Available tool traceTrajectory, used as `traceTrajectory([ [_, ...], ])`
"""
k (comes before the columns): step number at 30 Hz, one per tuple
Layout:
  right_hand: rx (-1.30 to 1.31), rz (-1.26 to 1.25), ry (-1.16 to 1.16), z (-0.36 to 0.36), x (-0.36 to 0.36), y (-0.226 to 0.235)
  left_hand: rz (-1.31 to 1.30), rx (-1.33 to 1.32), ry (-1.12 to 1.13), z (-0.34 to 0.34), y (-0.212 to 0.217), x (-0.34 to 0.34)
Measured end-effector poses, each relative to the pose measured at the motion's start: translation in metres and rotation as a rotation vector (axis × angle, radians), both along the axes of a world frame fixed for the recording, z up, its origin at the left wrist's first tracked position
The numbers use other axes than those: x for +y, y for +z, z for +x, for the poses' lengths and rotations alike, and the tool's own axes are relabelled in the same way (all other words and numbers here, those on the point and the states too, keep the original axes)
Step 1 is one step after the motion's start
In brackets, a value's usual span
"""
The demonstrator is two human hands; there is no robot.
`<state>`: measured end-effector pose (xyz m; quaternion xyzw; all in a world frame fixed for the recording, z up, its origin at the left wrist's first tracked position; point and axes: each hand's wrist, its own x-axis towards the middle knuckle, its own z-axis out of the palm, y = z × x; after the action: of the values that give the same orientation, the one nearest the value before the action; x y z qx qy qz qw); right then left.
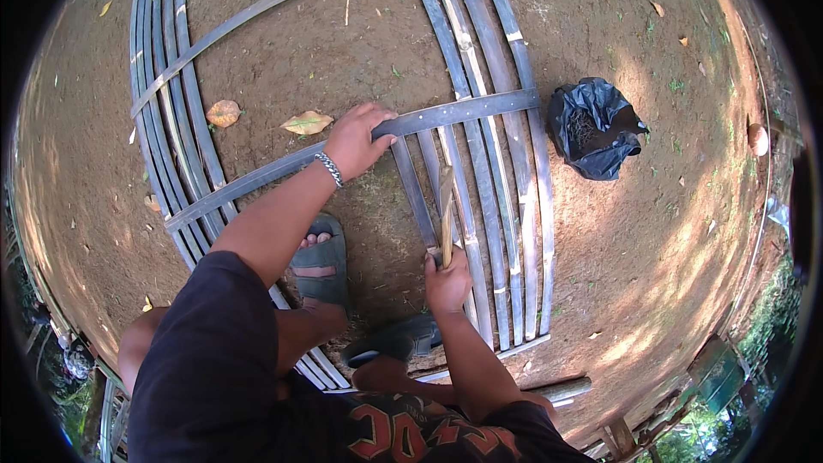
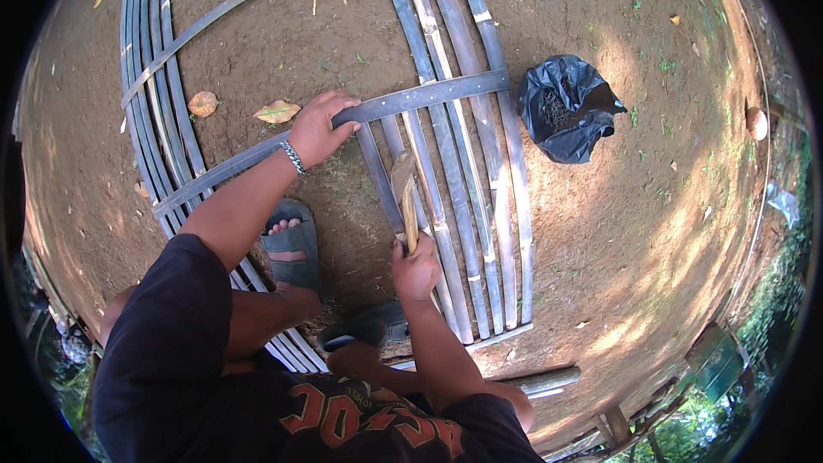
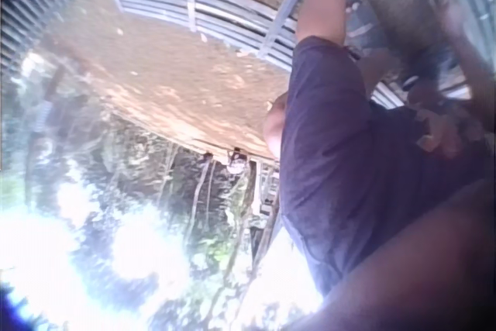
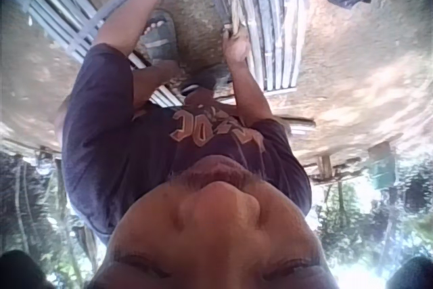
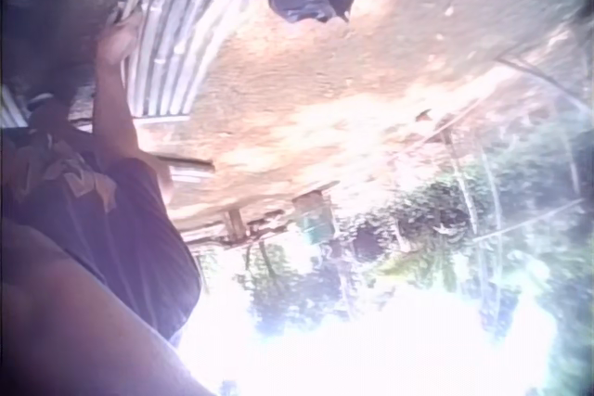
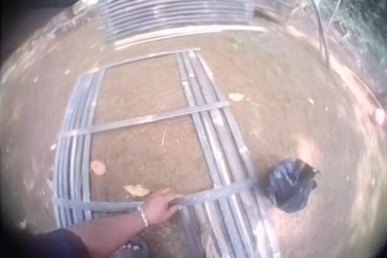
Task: The person assembles a rectangular bamboo frame by arranging split bamboo strips on the ground. They use a hammer to drive nails into the intersections of the strips to secure the structure.
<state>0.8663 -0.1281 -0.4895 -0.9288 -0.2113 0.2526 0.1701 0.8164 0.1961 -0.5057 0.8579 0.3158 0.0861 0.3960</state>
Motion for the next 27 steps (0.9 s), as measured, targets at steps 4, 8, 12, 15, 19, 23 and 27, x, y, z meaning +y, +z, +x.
traceTrajectory([
  [4, 0.042, 0.007, -0.055, 0.0016, 0.0043, 0.0034, -0.025, 0.008, 0.024, 0.0018, 0.0003, -0.0018],
  [8, 0.055, 0.014, -0.074, -0.0002, 0.0072, 0.0026, -0.029, -0.052, 0.007, 0.0012, -0.0029, -0.0012],
  [12, 0.067, 0.006, -0.064, 0.0009, 0.0081, 0.0038, -0.003, -0.034, 0.024, 0.0028, -0.0029, -0.0032],
  [15, 0.045, 0.020, -0.028, 0.0029, 0.0049, -0.0006, 0.012, -0.037, 0.026, 0.0034, -0.0008, -0.0028],
  [19, 0.050, 0.010, -0.019, 0.0038, 0.0049, -0.0008, 0.024, -0.040, -0.011, 0.0009, -0.0029, -0.0007],
  [23, 0.070, 0.020, -0.020, 0.0061, 0.0067, 0.0017, 0.055, -0.066, -0.008, 0.0010, -0.0069, -0.0015],
  [27, 0.073, 0.034, -0.017, 0.0080, 0.0071, 0.0024, 0.055, -0.084, 0.000, 0.0010, -0.0084, -0.0020],
])
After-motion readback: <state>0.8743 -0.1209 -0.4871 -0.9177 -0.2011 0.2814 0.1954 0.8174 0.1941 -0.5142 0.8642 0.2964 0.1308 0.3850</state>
